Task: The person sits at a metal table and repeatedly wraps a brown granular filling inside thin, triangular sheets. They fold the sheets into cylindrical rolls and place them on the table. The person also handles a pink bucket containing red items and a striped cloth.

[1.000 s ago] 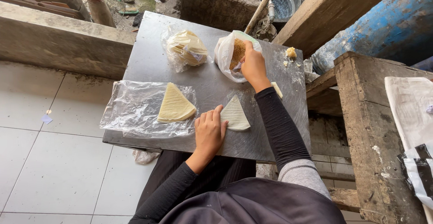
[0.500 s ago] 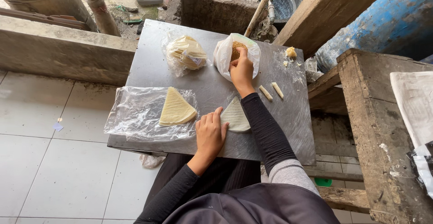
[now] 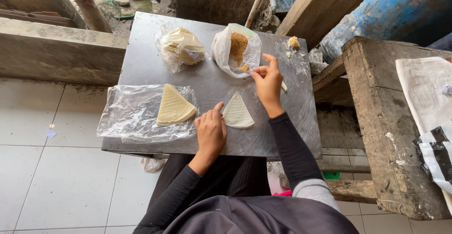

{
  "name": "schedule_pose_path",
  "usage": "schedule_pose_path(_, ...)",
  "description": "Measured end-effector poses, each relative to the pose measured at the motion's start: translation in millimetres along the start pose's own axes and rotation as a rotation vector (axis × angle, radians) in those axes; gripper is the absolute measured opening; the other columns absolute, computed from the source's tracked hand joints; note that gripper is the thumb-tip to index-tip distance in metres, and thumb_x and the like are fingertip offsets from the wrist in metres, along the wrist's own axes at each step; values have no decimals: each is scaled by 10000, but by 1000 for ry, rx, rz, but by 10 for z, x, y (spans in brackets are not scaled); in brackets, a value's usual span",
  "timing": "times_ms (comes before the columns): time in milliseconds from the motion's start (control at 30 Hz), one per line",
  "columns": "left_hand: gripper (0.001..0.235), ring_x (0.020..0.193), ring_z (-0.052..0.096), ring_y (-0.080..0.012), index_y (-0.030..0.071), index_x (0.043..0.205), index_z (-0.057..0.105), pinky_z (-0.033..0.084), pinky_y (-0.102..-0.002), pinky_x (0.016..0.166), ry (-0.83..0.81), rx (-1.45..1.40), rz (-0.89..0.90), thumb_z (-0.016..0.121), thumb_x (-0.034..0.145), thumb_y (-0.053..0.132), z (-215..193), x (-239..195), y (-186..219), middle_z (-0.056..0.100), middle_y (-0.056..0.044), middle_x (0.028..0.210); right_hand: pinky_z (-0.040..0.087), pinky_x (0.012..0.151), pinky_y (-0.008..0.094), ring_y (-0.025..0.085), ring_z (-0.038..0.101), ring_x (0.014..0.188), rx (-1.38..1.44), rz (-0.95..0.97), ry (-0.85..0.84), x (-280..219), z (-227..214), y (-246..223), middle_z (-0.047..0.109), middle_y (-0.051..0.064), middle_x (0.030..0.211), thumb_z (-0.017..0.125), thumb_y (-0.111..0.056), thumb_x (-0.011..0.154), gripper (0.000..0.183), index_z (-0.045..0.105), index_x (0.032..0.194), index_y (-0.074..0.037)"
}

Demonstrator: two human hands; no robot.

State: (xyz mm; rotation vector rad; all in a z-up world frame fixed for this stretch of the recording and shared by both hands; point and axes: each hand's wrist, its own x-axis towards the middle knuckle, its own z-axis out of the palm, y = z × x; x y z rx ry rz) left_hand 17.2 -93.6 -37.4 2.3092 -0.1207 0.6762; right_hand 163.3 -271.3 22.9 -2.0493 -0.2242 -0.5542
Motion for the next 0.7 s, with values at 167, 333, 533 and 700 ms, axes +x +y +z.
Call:
schedule_pose_path(167,497,918,678,-261,52,1435,514,475,-401,845,-22,-179,-9,612,951,3,20,-2,-44,707,-99,1043,607,752,277,160,762,835,4,-4,-94,-571,-347,-227,779,118,932,763,40,868,550,517,1359,4)
schedule_pose_path(333,585,854,697,-277,18,1452,452,504,-412,816,4,-277,-47,652,902,-3,-1,17,-36,732,-130,1097,604,703,298,189,773,789,-85,-6,-251,-936,-317,-425,780,111,903,760,14,853,533,549,1338,-42)
schedule_pose_path(533,601,833,702,-267,22,1465,428,496,-414,811,18,-236,-33,660,912,-20,12,17,-46,763,-91,1021,579,676,374,280,747,779,-340,-198,-411,-888,-284,-635,749,98,861,725,-11,870,503,554,1338,-77)
schedule_pose_path(700,611,834,707,-243,31,1473,428,495,-402,816,12,-279,-55,660,910,-17,4,17,-54,763,-71,1017,564,694,419,324,725,810,-407,-252,-479,-831,-283,-753,730,106,861,711,14,843,534,542,1342,-71)
